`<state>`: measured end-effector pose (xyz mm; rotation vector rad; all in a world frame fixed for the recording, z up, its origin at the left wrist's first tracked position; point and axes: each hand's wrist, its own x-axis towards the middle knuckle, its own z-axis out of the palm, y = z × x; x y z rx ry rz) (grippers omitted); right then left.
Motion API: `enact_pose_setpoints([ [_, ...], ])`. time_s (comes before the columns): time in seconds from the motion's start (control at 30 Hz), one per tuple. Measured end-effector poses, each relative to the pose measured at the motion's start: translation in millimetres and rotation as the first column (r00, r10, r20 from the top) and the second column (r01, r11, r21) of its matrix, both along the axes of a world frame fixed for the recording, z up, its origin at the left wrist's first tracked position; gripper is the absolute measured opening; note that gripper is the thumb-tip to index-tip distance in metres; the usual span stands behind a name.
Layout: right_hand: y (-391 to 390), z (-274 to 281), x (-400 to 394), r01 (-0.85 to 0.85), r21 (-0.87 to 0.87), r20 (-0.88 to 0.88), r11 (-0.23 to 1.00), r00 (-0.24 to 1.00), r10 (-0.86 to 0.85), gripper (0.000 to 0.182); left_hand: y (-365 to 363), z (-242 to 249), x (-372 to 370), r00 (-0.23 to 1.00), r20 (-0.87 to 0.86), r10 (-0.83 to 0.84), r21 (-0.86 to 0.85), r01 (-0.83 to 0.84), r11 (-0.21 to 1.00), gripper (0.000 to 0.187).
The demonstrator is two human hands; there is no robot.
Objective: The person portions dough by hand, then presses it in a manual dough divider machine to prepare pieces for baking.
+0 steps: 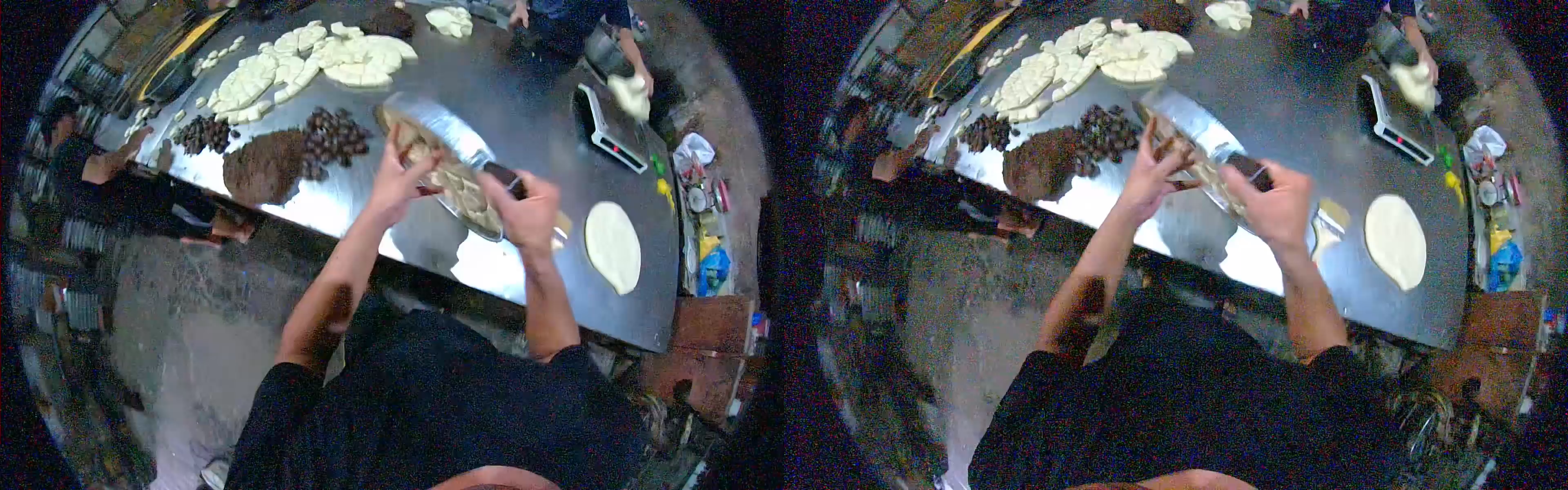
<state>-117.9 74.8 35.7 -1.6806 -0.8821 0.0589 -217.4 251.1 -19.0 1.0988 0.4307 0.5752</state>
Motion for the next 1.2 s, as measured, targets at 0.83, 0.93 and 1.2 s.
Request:
enact_pose_setpoints([
  [0.83, 301, -111, 21, 0.052, -0.32, 0.616, 0.946, 0.77, 0.166, 0.029, 255, -136, 91, 0.992, 0.045, 0.119, -0.841, -0.026, 0.541, 0.022],
  [0.93, 299, -114, 15, 0.105, -0.378, 0.569, 0.92, 0.81, 0.141, 0.025, 250, -131, 87, 0.996, -0.043, 0.072, -0.782, -0.078, 0.618, 0.023],
  [1.2, 308, -41, 43, 0.355, -0.16, 0.66, 0.921, 0.732, -0.167, 0.039, 243, -114, 104, 0.991, -0.128, -0.026, -0.567, -0.051, 0.822, 0.031],
])
